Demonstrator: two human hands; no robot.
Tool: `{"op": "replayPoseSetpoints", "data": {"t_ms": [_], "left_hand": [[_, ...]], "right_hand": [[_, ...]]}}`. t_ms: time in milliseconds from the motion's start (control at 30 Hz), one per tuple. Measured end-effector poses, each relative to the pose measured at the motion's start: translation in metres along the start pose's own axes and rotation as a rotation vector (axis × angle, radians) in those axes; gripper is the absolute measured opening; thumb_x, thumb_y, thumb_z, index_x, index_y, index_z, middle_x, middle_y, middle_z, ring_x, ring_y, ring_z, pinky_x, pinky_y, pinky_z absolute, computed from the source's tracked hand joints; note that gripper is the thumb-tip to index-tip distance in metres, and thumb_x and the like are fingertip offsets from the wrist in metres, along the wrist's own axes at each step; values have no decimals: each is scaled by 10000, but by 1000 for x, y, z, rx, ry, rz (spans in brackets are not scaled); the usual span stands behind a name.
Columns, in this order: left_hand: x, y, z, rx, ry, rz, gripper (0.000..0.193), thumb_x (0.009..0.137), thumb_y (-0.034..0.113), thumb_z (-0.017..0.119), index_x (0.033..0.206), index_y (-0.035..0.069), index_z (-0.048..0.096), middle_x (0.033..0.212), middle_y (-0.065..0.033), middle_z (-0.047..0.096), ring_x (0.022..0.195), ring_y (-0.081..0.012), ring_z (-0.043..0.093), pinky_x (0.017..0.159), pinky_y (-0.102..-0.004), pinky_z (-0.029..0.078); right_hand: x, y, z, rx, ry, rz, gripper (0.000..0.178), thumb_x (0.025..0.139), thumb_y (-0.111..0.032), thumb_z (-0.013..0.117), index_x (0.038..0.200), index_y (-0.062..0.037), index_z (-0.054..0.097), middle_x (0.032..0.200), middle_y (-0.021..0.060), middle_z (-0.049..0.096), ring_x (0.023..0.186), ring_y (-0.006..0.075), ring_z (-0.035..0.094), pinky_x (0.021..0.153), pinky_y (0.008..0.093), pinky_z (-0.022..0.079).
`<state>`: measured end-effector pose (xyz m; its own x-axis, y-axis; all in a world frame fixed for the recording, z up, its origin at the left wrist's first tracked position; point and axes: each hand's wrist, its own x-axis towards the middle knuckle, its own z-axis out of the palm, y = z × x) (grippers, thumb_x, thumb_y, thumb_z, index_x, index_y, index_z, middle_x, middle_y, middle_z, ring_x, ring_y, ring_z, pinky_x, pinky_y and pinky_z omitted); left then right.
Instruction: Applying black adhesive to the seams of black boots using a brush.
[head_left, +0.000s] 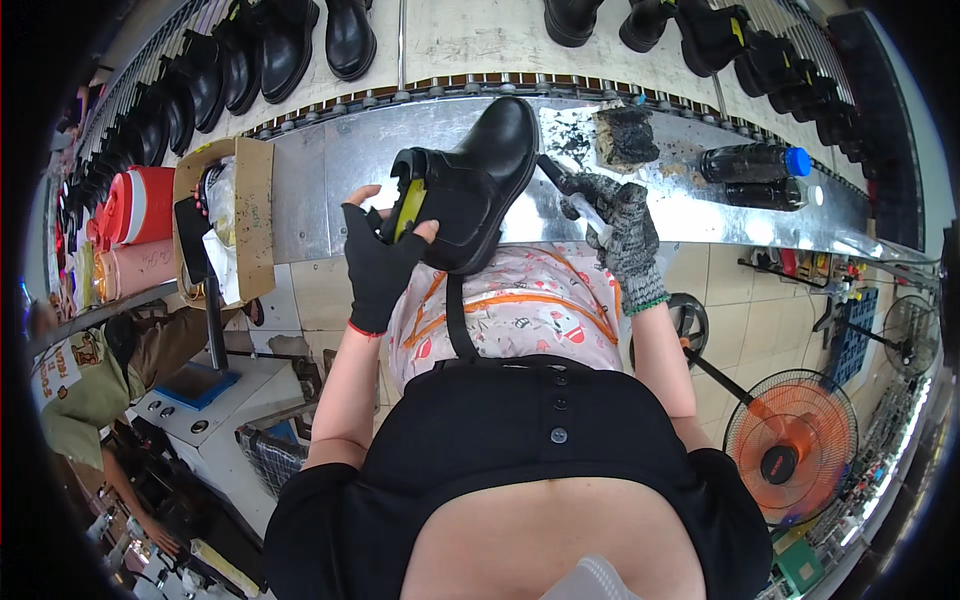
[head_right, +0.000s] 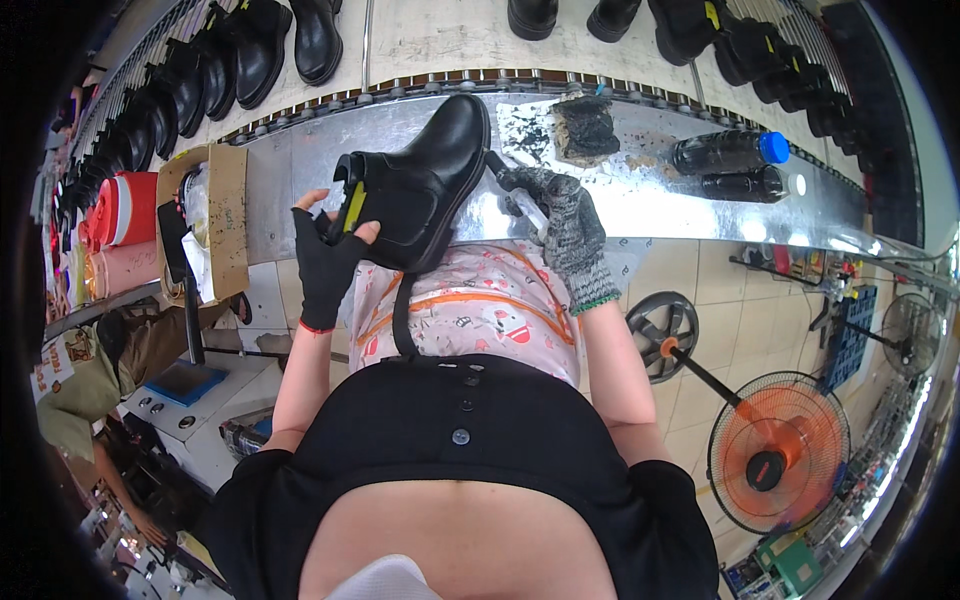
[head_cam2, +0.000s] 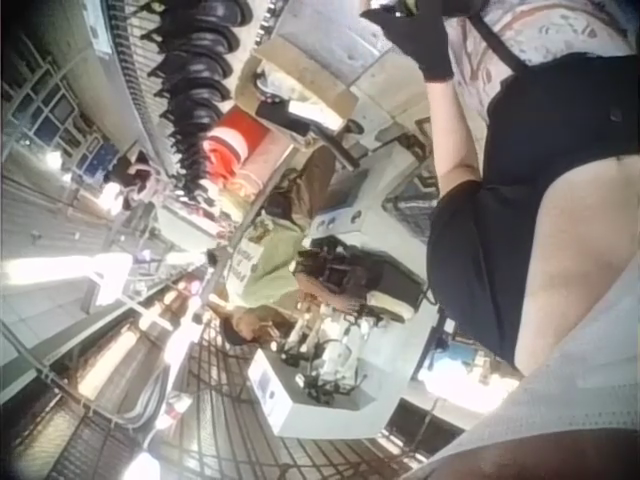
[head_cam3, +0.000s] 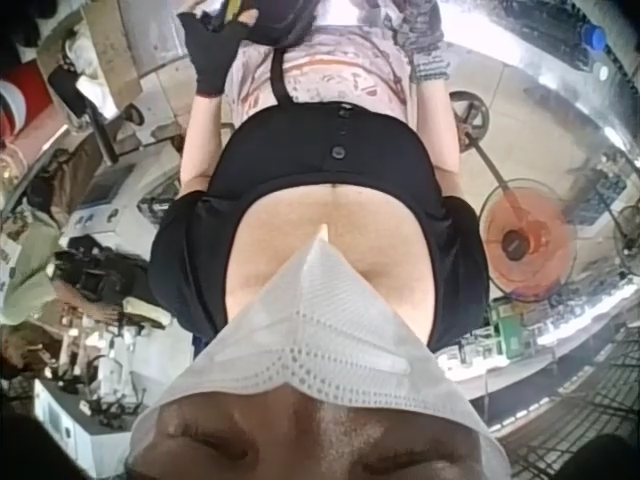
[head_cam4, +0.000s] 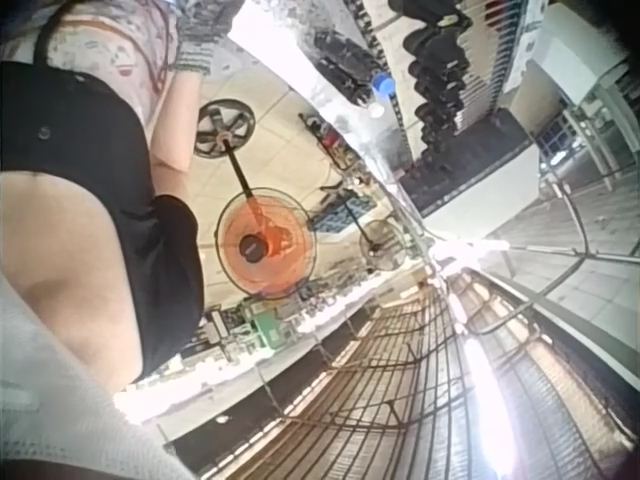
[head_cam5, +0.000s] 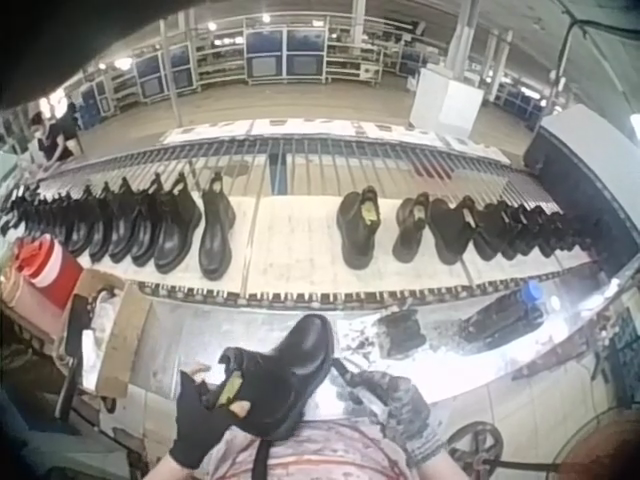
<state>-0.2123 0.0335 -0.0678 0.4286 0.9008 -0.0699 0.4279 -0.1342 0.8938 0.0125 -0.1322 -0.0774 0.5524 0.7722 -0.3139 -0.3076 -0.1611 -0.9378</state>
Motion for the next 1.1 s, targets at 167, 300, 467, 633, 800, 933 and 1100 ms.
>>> {"op": "replayPoseSetpoints", "data": {"t_ms": [167,300,467,633,800,933,1100], "left_hand": [[-5,-2,11,-412,-297,-213,729,685,91,749,1281,15,337,922,-130,631,764,-154,635,642,-249,515],[-13,-9,25,-534,-398,-442,577,681,91,720,1200,-5,486,923,-84,627,793,-142,610,684,-258,499],[-16,0,29,-578,-483,-541,414,688,91,686,1076,-12,584,912,-64,625,800,-133,597,709,-252,486],[-19,-3,36,-687,-467,-505,388,698,93,682,1059,-16,592,908,-64,626,801,-137,601,713,-251,491],[-20,1,43,-801,-443,-512,400,734,102,674,1097,-14,553,958,-86,616,784,-165,623,682,-273,529],[-17,17,39,-828,-488,-624,421,746,100,662,1125,-16,520,979,-109,604,775,-196,638,648,-304,567],[-10,32,44,-944,-438,-697,409,783,129,636,1131,-32,494,948,-146,609,743,-237,656,628,-333,589]], "right_hand": [[-8,-12,4,-304,-101,-112,776,885,-652,325,1118,35,599,1024,124,653,791,138,607,686,234,490],[-19,-12,-5,-393,-164,-107,467,839,-287,503,1140,61,581,1071,153,637,971,200,605,887,312,460],[-28,-8,-13,-317,-155,-15,450,754,-172,553,1143,52,574,1082,144,636,1013,187,596,918,284,451],[-39,-26,-17,-386,-220,35,638,920,-526,403,1147,47,568,1110,150,626,1019,202,596,912,305,451],[-54,-8,-35,-648,-123,-122,278,845,-199,516,1046,-86,672,972,118,677,853,292,640,779,361,494],[-68,-56,-21,-818,-213,-124,269,861,-206,480,997,-109,691,968,98,679,843,288,642,766,354,496],[-88,-59,-21,-741,-140,-206,285,842,-204,477,998,-67,672,967,119,679,867,271,649,780,345,497]]}}
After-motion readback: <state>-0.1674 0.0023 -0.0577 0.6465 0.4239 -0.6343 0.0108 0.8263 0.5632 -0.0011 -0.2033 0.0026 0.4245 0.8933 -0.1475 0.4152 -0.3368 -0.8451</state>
